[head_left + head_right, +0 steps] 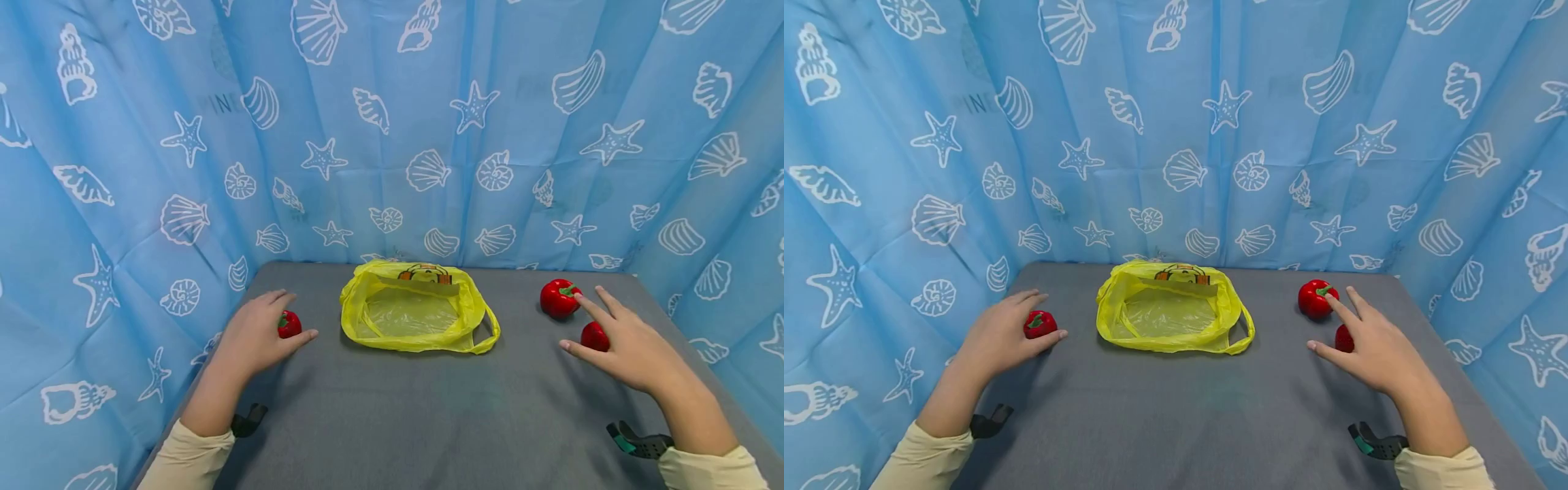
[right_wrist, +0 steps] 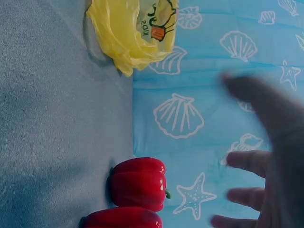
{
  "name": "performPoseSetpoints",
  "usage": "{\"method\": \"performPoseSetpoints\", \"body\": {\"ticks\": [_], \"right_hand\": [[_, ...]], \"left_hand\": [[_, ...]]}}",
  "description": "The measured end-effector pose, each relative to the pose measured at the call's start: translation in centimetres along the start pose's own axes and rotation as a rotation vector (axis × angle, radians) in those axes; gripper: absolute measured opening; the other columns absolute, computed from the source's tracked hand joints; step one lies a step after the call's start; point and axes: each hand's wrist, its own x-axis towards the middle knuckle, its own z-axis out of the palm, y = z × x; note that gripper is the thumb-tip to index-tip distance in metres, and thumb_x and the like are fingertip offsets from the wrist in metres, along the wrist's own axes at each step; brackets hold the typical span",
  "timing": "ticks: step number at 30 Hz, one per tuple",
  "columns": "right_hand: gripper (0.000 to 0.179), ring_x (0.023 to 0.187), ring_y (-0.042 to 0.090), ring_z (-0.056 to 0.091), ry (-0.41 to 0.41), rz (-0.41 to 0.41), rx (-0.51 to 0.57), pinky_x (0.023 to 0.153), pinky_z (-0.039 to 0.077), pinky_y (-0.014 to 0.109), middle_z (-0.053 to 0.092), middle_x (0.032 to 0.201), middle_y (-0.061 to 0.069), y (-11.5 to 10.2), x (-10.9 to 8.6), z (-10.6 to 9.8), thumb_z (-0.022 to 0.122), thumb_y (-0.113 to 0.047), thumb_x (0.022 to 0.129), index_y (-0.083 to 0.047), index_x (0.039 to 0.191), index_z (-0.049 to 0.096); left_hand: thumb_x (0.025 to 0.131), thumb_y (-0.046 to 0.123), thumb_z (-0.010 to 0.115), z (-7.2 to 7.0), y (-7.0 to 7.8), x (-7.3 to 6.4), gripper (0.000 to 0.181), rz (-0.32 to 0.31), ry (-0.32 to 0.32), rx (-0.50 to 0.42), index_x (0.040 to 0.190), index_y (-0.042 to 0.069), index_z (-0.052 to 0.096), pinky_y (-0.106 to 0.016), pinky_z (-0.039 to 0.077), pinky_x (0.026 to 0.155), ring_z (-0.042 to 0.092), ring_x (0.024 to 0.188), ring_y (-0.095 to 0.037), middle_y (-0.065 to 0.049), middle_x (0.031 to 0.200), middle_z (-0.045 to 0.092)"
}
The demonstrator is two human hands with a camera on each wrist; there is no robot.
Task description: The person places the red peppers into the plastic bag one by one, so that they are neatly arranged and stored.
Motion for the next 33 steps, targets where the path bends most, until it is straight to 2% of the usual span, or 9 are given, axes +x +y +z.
{"method": "performPoseSetpoints", "body": {"ticks": [2, 4, 6, 10, 15, 21, 29, 33], "right_hand": [[0.094, 0.136, 0.064, 0.043, -0.02, -0.017, 0.017, 0.098, 0.042, 0.084, 0.038, 0.159, 0.038, -0.1, 0.1, 0.1, 0.069, -0.067, 0.094, -0.002, 0.158, 0.046], [0.084, 0.132, 0.059, 0.05, -0.022, -0.035, 0.034, 0.097, 0.048, 0.079, 0.051, 0.15, 0.037, -0.2, 0.1, 0.2, 0.071, -0.062, 0.095, 0.002, 0.147, 0.057], [0.076, 0.128, 0.055, 0.056, -0.011, -0.043, 0.049, 0.096, 0.05, 0.076, 0.059, 0.142, 0.035, -0.3, 0.0, 0.4, 0.072, -0.059, 0.097, 0.003, 0.14, 0.063], [0.068, 0.123, 0.053, 0.059, 0.018, -0.046, 0.075, 0.094, 0.052, 0.074, 0.063, 0.136, 0.033, -0.6, -0.1, 0.7, 0.074, -0.053, 0.097, 0.002, 0.135, 0.067], [0.06, 0.116, 0.05, 0.063, 0.066, -0.05, 0.073, 0.09, 0.054, 0.072, 0.066, 0.131, 0.032, -1.1, -0.1, 1.1, 0.076, -0.046, 0.096, 0.002, 0.131, 0.069], [0.056, 0.102, 0.041, 0.065, 0.113, -0.029, 0.084, 0.083, 0.057, 0.067, 0.068, 0.126, 0.029, -1.7, 0.0, 1.7, 0.077, -0.043, 0.095, 0.001, 0.129, 0.07], [0.051, 0.11, 0.043, 0.062, 0.197, -0.038, 0.194, 0.089, 0.055, 0.07, 0.066, 0.131, 0.03, -2.0, 0.3, 3.2, 0.079, -0.037, 0.096, 0.001, 0.129, 0.07], [0.048, 0.107, 0.041, 0.063, 0.25, -0.063, 0.245, 0.086, 0.057, 0.065, 0.067, 0.131, 0.029, -2.0, 0.6, 3.9, 0.079, -0.032, 0.095, 0.002, 0.128, 0.07]], "left_hand": [[0.093, 0.055, 0.078, 0.1, 0.1, 0.0, 0.073, 0.037, -0.015, -0.043, 0.141, 0.002, 0.064, -0.057, 0.061, 0.096, 0.066, 0.121, -0.041, -0.023, 0.139, 0.068], [0.095, 0.05, 0.078, 0.3, 0.3, -0.1, 0.064, 0.055, -0.038, -0.087, 0.136, 0.002, 0.067, -0.051, 0.064, 0.086, 0.07, 0.11, -0.035, -0.02, 0.13, 0.072], [0.096, 0.049, 0.077, 0.5, 0.3, -0.2, 0.06, 0.069, -0.046, -0.107, 0.134, 0.003, 0.069, -0.049, 0.064, 0.083, 0.07, 0.107, -0.034, -0.019, 0.127, 0.073], [0.096, 0.049, 0.077, 1.0, 0.3, -0.4, 0.057, 0.071, -0.039, -0.123, 0.131, 0.005, 0.07, -0.049, 0.063, 0.083, 0.07, 0.104, -0.032, -0.017, 0.125, 0.074], [0.095, 0.045, 0.079, 1.7, 0.0, -0.7, 0.056, 0.066, -0.009, -0.151, 0.133, 0.005, 0.069, -0.052, 0.063, 0.088, 0.07, 0.108, -0.034, -0.017, 0.127, 0.073], [0.094, 0.045, 0.081, 2.8, -0.1, -0.8, 0.062, 0.095, 0.052, -0.188, 0.14, 0.006, 0.065, -0.055, 0.063, 0.092, 0.068, 0.119, -0.037, -0.017, 0.136, 0.069], [0.096, 0.039, 0.081, 3.4, -0.3, -1.0, 0.062, 0.075, 0.105, -0.233, 0.144, 0.006, 0.062, -0.057, 0.062, 0.094, 0.066, 0.125, -0.039, -0.018, 0.141, 0.066], [0.096, 0.039, 0.081, 3.6, -0.6, -1.0, 0.062, 0.041, 0.128, -0.254, 0.145, 0.007, 0.061, -0.059, 0.062, 0.094, 0.062, 0.13, -0.041, -0.018, 0.144, 0.064]]}}
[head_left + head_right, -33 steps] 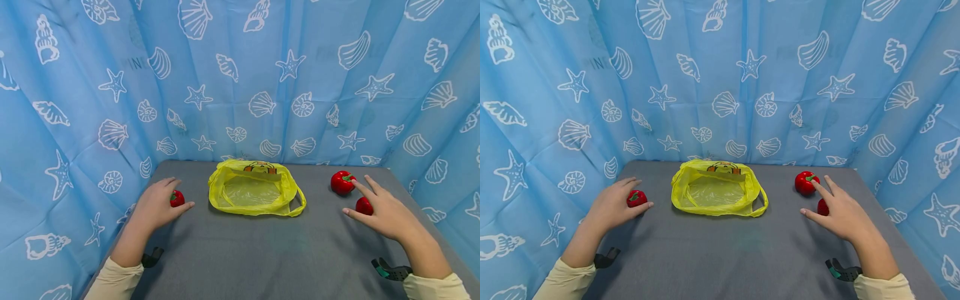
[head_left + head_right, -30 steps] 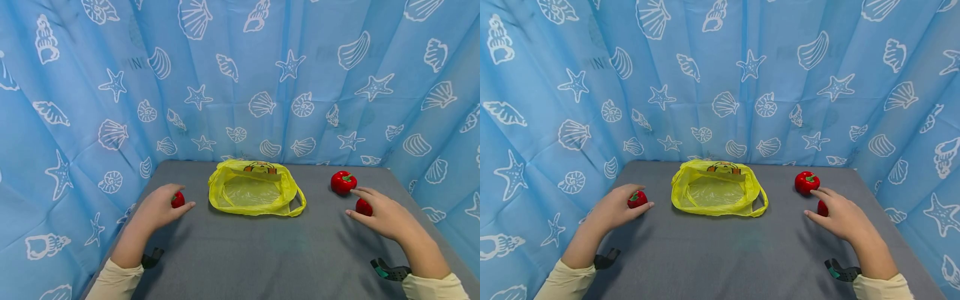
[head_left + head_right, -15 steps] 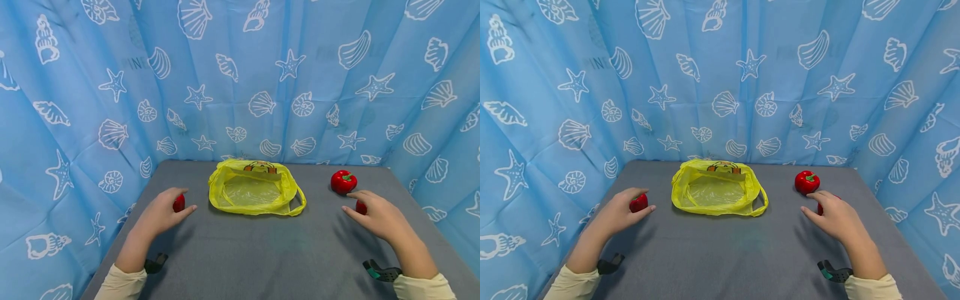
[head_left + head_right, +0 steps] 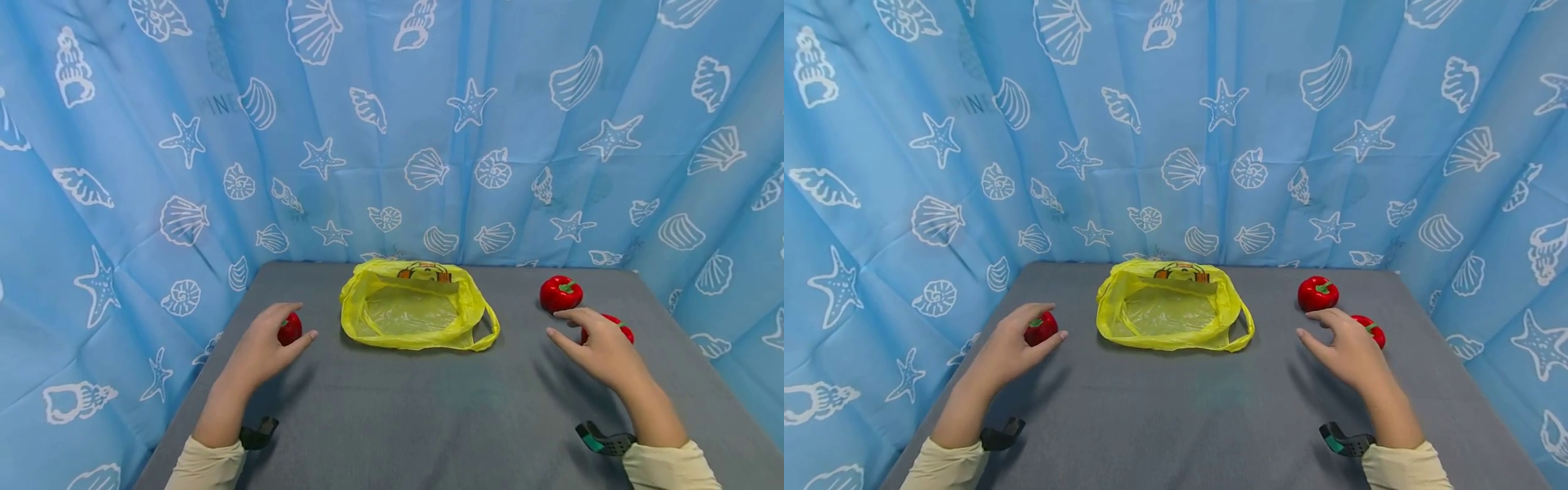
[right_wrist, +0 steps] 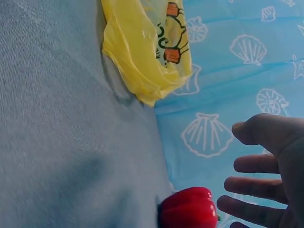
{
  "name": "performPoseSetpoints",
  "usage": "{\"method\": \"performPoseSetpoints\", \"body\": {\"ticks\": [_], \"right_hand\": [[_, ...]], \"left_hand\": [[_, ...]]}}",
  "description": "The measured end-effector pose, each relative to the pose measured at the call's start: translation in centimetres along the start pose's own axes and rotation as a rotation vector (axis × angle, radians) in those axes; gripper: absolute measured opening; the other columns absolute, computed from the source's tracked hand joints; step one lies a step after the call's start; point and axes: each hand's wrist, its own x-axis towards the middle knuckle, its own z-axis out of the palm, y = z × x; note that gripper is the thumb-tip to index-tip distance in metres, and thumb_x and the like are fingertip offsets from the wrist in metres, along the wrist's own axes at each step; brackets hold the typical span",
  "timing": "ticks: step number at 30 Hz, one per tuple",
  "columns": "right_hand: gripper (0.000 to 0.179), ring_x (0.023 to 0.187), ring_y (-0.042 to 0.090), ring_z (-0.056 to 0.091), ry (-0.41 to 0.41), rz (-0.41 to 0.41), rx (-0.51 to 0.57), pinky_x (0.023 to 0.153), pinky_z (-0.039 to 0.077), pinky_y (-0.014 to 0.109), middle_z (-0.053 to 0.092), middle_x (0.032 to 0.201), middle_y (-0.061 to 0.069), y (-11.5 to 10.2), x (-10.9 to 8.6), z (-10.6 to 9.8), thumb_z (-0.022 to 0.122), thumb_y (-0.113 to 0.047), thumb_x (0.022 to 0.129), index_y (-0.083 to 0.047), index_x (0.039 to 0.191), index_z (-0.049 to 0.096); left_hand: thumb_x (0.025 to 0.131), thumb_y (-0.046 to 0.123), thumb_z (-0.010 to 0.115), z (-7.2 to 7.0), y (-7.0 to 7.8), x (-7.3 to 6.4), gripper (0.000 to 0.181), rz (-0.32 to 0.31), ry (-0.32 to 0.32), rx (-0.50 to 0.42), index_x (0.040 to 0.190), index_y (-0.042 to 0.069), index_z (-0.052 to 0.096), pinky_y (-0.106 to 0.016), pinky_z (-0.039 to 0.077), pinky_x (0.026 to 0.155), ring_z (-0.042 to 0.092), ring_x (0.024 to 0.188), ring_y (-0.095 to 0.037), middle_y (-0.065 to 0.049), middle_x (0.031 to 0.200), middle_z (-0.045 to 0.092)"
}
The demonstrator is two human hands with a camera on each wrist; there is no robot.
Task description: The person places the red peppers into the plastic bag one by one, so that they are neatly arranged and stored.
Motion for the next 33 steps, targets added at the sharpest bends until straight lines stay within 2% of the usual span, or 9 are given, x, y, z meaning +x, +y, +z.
{"method": "performPoseSetpoints", "body": {"ticks": [5, 7, 14, 17, 18, 20, 24, 30, 33], "right_hand": [[0.043, 0.105, 0.04, 0.067, 0.047, -0.01, 0.091, 0.085, 0.06, 0.061, 0.07, 0.127, 0.026, 0.1, 0.2, 1.1, 0.079, -0.027, 0.096, 0.001, 0.128, 0.071], [0.044, 0.109, 0.043, 0.068, 0.047, 0.013, 0.141, 0.089, 0.059, 0.064, 0.07, 0.126, 0.026, -0.1, 0.4, 1.5, 0.078, -0.026, 0.098, 0.001, 0.13, 0.069], [0.049, 0.114, 0.046, 0.07, -0.003, 0.129, 0.249, 0.086, 0.065, 0.043, 0.069, 0.133, 0.025, -0.5, 1.1, 2.6, 0.072, -0.035, 0.102, -0.002, 0.137, 0.066], [0.05, 0.118, 0.047, 0.068, -0.021, 0.154, 0.29, 0.087, 0.065, 0.045, 0.067, 0.137, 0.026, -0.4, 1.5, 3.1, 0.07, -0.037, 0.103, -0.003, 0.14, 0.064], [0.051, 0.12, 0.047, 0.067, -0.024, 0.16, 0.302, 0.088, 0.065, 0.047, 0.067, 0.138, 0.026, -0.4, 1.7, 3.3, 0.07, -0.037, 0.104, -0.003, 0.14, 0.064], [0.052, 0.122, 0.046, 0.065, -0.034, 0.167, 0.324, 0.089, 0.064, 0.043, 0.066, 0.139, 0.025, -0.4, 2.1, 3.8, 0.068, -0.039, 0.104, -0.004, 0.142, 0.063], [0.055, 0.126, 0.045, 0.064, -0.061, 0.176, 0.368, 0.089, 0.06, 0.03, 0.064, 0.142, 0.024, -0.6, 3.0, 4.8, 0.065, -0.043, 0.106, -0.004, 0.145, 0.061], [0.059, 0.128, 0.044, 0.063, -0.106, 0.217, 0.401, 0.084, 0.051, 0.014, 0.062, 0.144, 0.025, -0.9, 3.7, 5.5, 0.061, -0.046, 0.107, -0.003, 0.148, 0.059], [0.061, 0.13, 0.043, 0.063, -0.135, 0.237, 0.462, 0.084, 0.053, 0.013, 0.06, 0.147, 0.026, -1.4, 4.4, 6.5, 0.06, -0.046, 0.108, -0.001, 0.15, 0.056]], "left_hand": [[0.095, 0.037, 0.082, 0.3, -0.9, -0.1, 0.061, -0.036, 0.034, -0.048, 0.145, 0.009, 0.061, -0.058, 0.062, 0.094, 0.061, 0.131, -0.041, -0.017, 0.146, 0.062], [0.094, 0.035, 0.083, 0.3, -1.3, -0.2, 0.061, -0.037, 0.049, -0.069, 0.145, 0.008, 0.061, -0.058, 0.063, 0.092, 0.061, 0.129, -0.041, -0.017, 0.145, 0.062], [0.093, 0.033, 0.084, 0.3, -2.3, -0.4, 0.065, -0.098, 0.072, -0.109, 0.146, 0.007, 0.058, -0.058, 0.064, 0.089, 0.061, 0.129, -0.044, -0.019, 0.147, 0.059], [0.094, 0.034, 0.083, 0.2, -2.4, -0.5, 0.066, -0.134, 0.07, -0.103, 0.148, 0.007, 0.056, -0.06, 0.062, 0.093, 0.058, 0.133, -0.045, -0.02, 0.149, 0.057], [0.094, 0.035, 0.082, 0.1, -2.5, -0.5, 0.066, -0.142, 0.068, -0.102, 0.149, 0.006, 0.056, -0.06, 0.061, 0.095, 0.058, 0.134, -0.045, -0.021, 0.15, 0.057], [0.095, 0.036, 0.081, 0.0, -2.8, -0.7, 0.067, -0.16, 0.068, -0.101, 0.15, 0.006, 0.055, -0.061, 0.06, 0.098, 0.056, 0.136, -0.045, -0.021, 0.151, 0.056], [0.097, 0.039, 0.079, -0.2, -3.3, -0.9, 0.067, -0.184, 0.08, -0.119, 0.15, 0.006, 0.055, -0.065, 0.056, 0.103, 0.054, 0.138, -0.045, -0.022, 0.153, 0.055], [0.097, 0.043, 0.078, 0.5, -3.9, -0.9, 0.07, -0.189, 0.095, -0.161, 0.152, 0.006, 0.054, -0.066, 0.052, 0.107, 0.053, 0.139, -0.044, -0.022, 0.151, 0.056], [0.096, 0.042, 0.079, 0.0, -4.2, -1.3, 0.077, -0.225, 0.094, -0.174, 0.156, 0.006, 0.048, -0.065, 0.052, 0.108, 0.052, 0.14, -0.045, -0.022, 0.155, 0.052]]}}
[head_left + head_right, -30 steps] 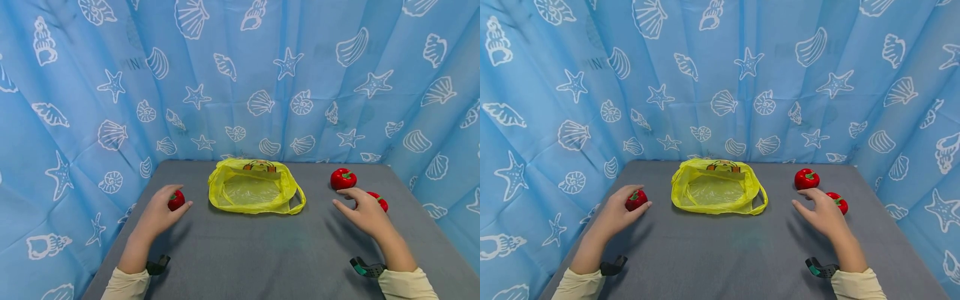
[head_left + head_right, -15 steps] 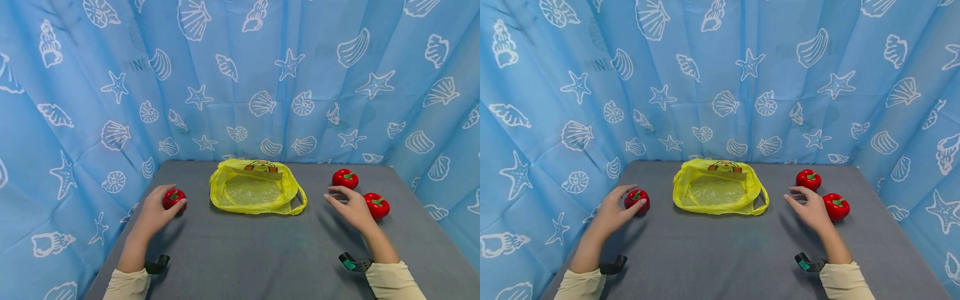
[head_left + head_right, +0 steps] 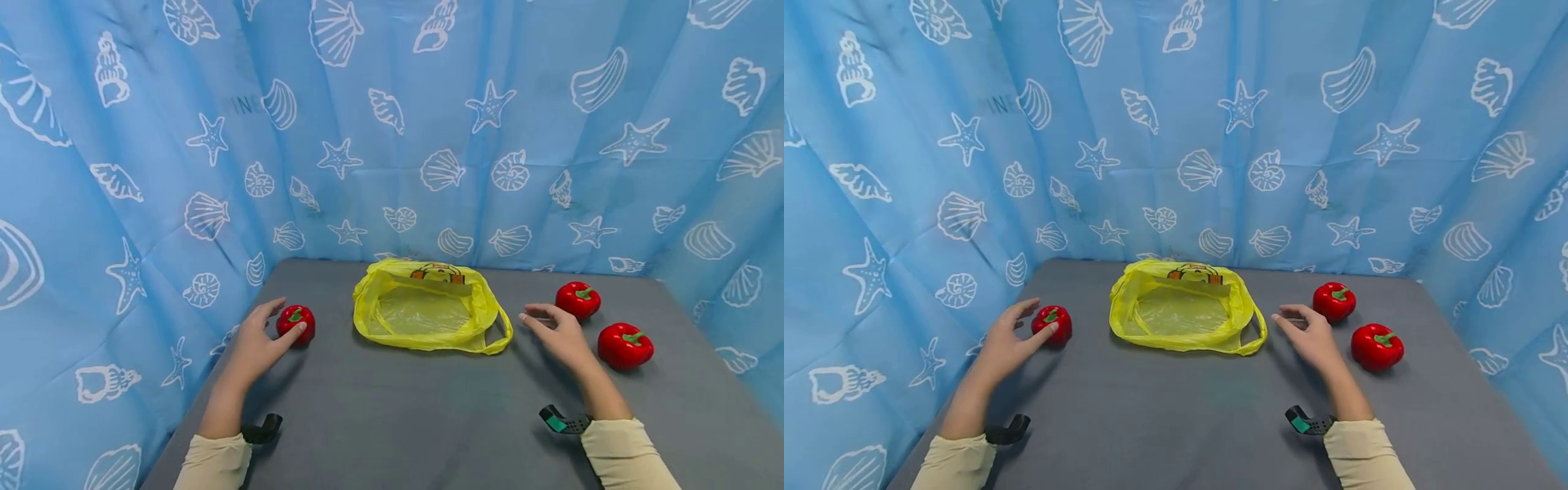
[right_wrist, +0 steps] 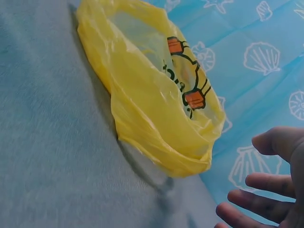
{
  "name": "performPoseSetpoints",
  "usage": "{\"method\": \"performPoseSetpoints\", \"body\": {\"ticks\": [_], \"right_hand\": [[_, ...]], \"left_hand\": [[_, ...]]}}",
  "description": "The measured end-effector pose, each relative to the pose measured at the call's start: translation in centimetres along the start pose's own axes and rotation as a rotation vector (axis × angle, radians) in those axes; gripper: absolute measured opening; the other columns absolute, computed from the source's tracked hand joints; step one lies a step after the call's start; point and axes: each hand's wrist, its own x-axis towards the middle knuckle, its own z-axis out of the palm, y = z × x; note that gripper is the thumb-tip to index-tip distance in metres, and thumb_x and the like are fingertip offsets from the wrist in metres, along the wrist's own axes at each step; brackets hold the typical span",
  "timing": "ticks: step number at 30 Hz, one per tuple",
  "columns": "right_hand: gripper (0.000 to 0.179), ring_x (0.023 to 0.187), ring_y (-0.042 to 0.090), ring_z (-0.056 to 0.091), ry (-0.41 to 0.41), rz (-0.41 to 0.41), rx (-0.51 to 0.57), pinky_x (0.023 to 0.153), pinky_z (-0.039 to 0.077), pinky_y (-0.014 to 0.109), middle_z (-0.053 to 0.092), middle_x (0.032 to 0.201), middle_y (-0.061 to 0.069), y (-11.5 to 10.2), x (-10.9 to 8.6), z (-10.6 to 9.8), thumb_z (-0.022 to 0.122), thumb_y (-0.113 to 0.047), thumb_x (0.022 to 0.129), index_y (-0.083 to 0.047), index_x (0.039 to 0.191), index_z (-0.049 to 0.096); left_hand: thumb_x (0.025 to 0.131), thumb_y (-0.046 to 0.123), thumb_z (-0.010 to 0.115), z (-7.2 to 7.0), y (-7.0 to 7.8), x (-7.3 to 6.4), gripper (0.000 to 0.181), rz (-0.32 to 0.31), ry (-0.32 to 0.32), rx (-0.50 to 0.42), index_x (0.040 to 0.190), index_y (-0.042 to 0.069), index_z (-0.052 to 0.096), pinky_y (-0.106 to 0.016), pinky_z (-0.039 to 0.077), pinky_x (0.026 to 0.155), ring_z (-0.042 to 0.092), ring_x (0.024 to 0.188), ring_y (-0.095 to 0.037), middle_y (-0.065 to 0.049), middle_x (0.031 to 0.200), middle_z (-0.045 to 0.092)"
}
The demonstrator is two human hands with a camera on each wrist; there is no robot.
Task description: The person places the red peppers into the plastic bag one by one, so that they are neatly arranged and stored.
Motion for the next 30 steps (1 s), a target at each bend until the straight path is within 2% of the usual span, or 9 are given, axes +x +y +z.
{"method": "performPoseSetpoints", "body": {"ticks": [2, 5, 11, 18, 25, 27, 30], "right_hand": [[0.064, 0.131, 0.042, 0.062, -0.022, 0.022, 0.049, 0.088, 0.058, 0.017, 0.058, 0.149, 0.026, -0.1, 0.5, 0.7, 0.058, -0.047, 0.109, 0.0, 0.152, 0.053], [0.066, 0.132, 0.041, 0.061, -0.038, 0.056, 0.106, 0.096, 0.062, 0.031, 0.057, 0.15, 0.027, -0.2, 1.2, 1.3, 0.057, -0.047, 0.109, 0.001, 0.153, 0.051], [0.072, 0.138, 0.043, 0.058, -0.08, 0.093, 0.15, 0.105, 0.059, 0.046, 0.054, 0.154, 0.028, -0.3, 2.6, 1.7, 0.056, -0.051, 0.109, 0.001, 0.156, 0.046], [0.069, 0.14, 0.041, 0.056, -0.115, 0.121, 0.179, 0.105, 0.059, 0.044, 0.051, 0.156, 0.028, -0.6, 3.7, 2.8, 0.057, -0.046, 0.109, 0.002, 0.158, 0.045], [0.068, 0.135, 0.037, 0.059, -0.11, 0.16, 0.167, 0.109, 0.056, 0.051, 0.055, 0.152, 0.026, -0.5, 4.1, 3.6, 0.06, -0.049, 0.107, -0.001, 0.155, 0.05], [0.068, 0.134, 0.036, 0.06, -0.103, 0.173, 0.167, 0.107, 0.057, 0.048, 0.056, 0.151, 0.026, -0.5, 4.2, 3.7, 0.06, -0.05, 0.107, -0.001, 0.154, 0.052], [0.067, 0.129, 0.032, 0.062, -0.09, 0.184, 0.161, 0.099, 0.058, 0.036, 0.059, 0.148, 0.025, -0.6, 4.4, 3.8, 0.062, -0.05, 0.106, -0.001, 0.151, 0.054]], "left_hand": [[0.095, 0.04, 0.08, -0.4, -0.2, -0.1, 0.082, -0.023, 0.001, -0.008, 0.159, 0.005, 0.043, -0.065, 0.051, 0.109, 0.05, 0.141, -0.046, -0.023, 0.157, 0.049], [0.095, 0.04, 0.08, -0.8, -0.5, 0.0, 0.088, -0.044, -0.018, -0.018, 0.162, 0.004, 0.037, -0.066, 0.05, 0.11, 0.049, 0.142, -0.049, -0.025, 0.16, 0.044], [0.092, 0.046, 0.082, -0.3, -1.2, 0.2, 0.094, -0.084, -0.069, -0.007, 0.163, 0.005, 0.035, -0.067, 0.052, 0.107, 0.05, 0.141, -0.051, -0.027, 0.159, 0.044], [0.091, 0.047, 0.083, 0.5, -2.2, 0.2, 0.099, -0.117, -0.125, -0.007, 0.164, 0.004, 0.033, -0.066, 0.051, 0.108, 0.048, 0.142, -0.05, -0.027, 0.16, 0.043], [0.09, 0.044, 0.084, 1.1, -2.2, 0.3, 0.096, -0.13, -0.135, -0.03, 0.162, 0.004, 0.034, -0.066, 0.051, 0.109, 0.047, 0.142, -0.049, -0.026, 0.159, 0.044], [0.09, 0.043, 0.084, 1.2, -2.1, 0.4, 0.096, -0.139, -0.134, -0.035, 0.162, 0.003, 0.035, -0.066, 0.051, 0.11, 0.047, 0.142, -0.048, -0.026, 0.159, 0.044], [0.09, 0.044, 0.084, 1.3, -2.0, 0.4, 0.095, -0.144, -0.135, -0.036, 0.161, 0.003, 0.036, -0.065, 0.05, 0.111, 0.047, 0.142, -0.048, -0.027, 0.159, 0.045]]}}
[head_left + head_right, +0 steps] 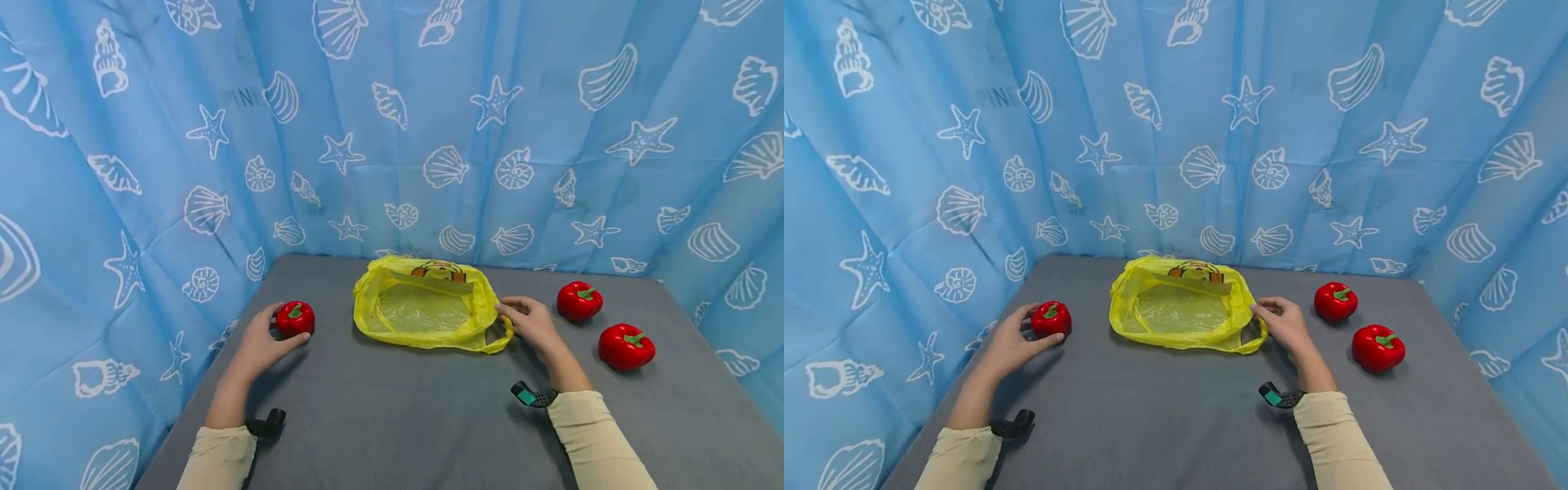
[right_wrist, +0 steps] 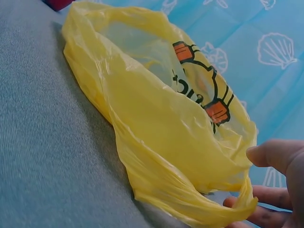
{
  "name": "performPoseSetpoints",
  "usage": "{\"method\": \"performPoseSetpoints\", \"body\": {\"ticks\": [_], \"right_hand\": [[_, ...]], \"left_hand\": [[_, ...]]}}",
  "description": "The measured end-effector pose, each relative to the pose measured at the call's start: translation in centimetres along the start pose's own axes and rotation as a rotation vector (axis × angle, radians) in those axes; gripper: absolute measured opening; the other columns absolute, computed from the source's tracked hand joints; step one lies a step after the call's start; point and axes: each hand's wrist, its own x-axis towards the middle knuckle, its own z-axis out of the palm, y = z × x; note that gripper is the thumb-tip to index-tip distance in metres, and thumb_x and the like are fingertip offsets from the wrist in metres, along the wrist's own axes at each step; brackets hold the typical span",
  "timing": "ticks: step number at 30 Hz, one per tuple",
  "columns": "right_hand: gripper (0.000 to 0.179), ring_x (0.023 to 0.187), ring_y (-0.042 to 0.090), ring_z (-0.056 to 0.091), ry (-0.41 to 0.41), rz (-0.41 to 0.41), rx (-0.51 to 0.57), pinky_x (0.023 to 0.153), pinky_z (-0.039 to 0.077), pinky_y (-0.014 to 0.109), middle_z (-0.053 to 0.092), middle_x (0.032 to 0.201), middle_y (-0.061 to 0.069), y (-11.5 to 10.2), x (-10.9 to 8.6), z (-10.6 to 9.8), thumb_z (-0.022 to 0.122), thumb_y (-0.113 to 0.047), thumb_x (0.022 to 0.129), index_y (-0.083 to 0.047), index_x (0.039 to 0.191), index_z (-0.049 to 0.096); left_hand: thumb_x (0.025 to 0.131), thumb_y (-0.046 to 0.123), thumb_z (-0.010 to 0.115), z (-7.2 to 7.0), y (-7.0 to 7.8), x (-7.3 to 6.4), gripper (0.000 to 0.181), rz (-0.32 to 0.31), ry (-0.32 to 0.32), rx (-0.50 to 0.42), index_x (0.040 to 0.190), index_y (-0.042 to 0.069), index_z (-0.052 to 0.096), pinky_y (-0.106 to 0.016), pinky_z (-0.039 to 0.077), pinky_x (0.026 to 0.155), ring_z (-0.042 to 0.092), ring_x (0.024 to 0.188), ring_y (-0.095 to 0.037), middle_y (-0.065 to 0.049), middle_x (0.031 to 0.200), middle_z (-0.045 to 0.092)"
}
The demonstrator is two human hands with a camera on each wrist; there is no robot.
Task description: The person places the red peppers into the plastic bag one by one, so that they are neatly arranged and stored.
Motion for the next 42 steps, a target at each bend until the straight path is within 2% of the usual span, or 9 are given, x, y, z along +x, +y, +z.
{"method": "performPoseSetpoints", "body": {"ticks": [4, 8, 11, 21, 27, 33, 38, 42], "right_hand": [[0.064, 0.117, 0.027, 0.066, 0.012, -0.014, 0.019, 0.087, 0.057, 0.022, 0.063, 0.142, 0.025, -0.1, 0.3, 0.3, 0.064, -0.046, 0.106, 0.001, 0.148, 0.057], [0.058, 0.101, 0.02, 0.071, 0.016, -0.03, 0.082, 0.082, 0.062, 0.024, 0.066, 0.135, 0.025, -0.1, 0.5, 0.7, 0.066, -0.038, 0.106, 0.004, 0.146, 0.057], [0.056, 0.095, 0.015, 0.07, 0.017, -0.033, 0.11, 0.082, 0.063, 0.025, 0.067, 0.131, 0.024, -0.2, 0.6, 1.0, 0.067, -0.034, 0.106, 0.005, 0.145, 0.057], [0.048, 0.091, 0.008, 0.069, 0.02, -0.048, 0.165, 0.083, 0.065, 0.028, 0.066, 0.127, 0.022, 0.0, 0.4, 1.3, 0.064, -0.025, 0.108, 0.006, 0.143, 0.057], [0.046, 0.094, 0.009, 0.07, 0.026, -0.048, 0.187, 0.085, 0.064, 0.028, 0.065, 0.129, 0.022, 0.0, 0.5, 1.2, 0.062, -0.024, 0.108, 0.005, 0.144, 0.057], [0.047, 0.098, 0.011, 0.069, 0.019, -0.042, 0.202, 0.088, 0.065, 0.03, 0.064, 0.132, 0.022, -0.1, 0.6, 1.1, 0.062, -0.025, 0.109, 0.004, 0.145, 0.056], [0.048, 0.1, 0.011, 0.068, 0.004, -0.029, 0.211, 0.088, 0.064, 0.029, 0.064, 0.134, 0.021, 0.2, 0.7, 0.9, 0.062, -0.026, 0.109, 0.003, 0.146, 0.056], [0.047, 0.099, 0.011, 0.068, 0.003, -0.031, 0.214, 0.088, 0.064, 0.028, 0.063, 0.133, 0.02, 0.2, 0.7, 0.9, 0.062, -0.026, 0.109, 0.004, 0.145, 0.056]], "left_hand": [[0.091, 0.044, 0.083, 0.1, 0.2, 0.1, 0.094, -0.008, -0.005, -0.005, 0.161, 0.002, 0.036, -0.066, 0.049, 0.112, 0.046, 0.142, -0.048, -0.027, 0.159, 0.045], [0.092, 0.043, 0.083, 0.2, 0.1, 0.3, 0.093, -0.025, -0.007, -0.013, 0.161, 0.002, 0.035, -0.064, 0.05, 0.11, 0.048, 0.139, -0.048, -0.027, 0.158, 0.046], [0.092, 0.042, 0.082, 0.2, 0.0, 0.4, 0.092, -0.036, -0.006, -0.021, 0.161, 0.002, 0.035, -0.064, 0.051, 0.109, 0.049, 0.138, -0.048, -0.027, 0.157, 0.046], [0.095, 0.038, 0.081, 0.6, -0.1, 0.8, 0.086, -0.045, 0.007, -0.019, 0.16, 0.002, 0.037, -0.064, 0.051, 0.11, 0.052, 0.138, -0.049, -0.028, 0.158, 0.046], [0.095, 0.04, 0.081, 0.6, 0.2, 0.9, 0.087, -0.042, 0.015, -0.004, 0.16, 0.001, 0.038, -0.064, 0.052, 0.108, 0.053, 0.135, -0.049, -0.03, 0.156, 0.048], [0.095, 0.043, 0.079, 0.5, 0.6, 1.0, 0.088, -0.071, 0.003, 0.004, 0.16, -0.001, 0.04, -0.063, 0.052, 0.109, 0.054, 0.136, -0.047, -0.029, 0.157, 0.05], [0.095, 0.045, 0.079, 0.8, 0.7, 0.8, 0.088, -0.062, -0.008, -0.027, 0.161, 0.0, 0.04, -0.061, 0.054, 0.108, 0.057, 0.134, -0.046, -0.028, 0.156, 0.051], [0.095, 0.043, 0.08, 1.2, 1.4, 0.6, 0.087, -0.044, 0.007, -0.05, 0.161, 0.0, 0.041, -0.06, 0.054, 0.108, 0.059, 0.135, -0.047, -0.028, 0.157, 0.051]]}}
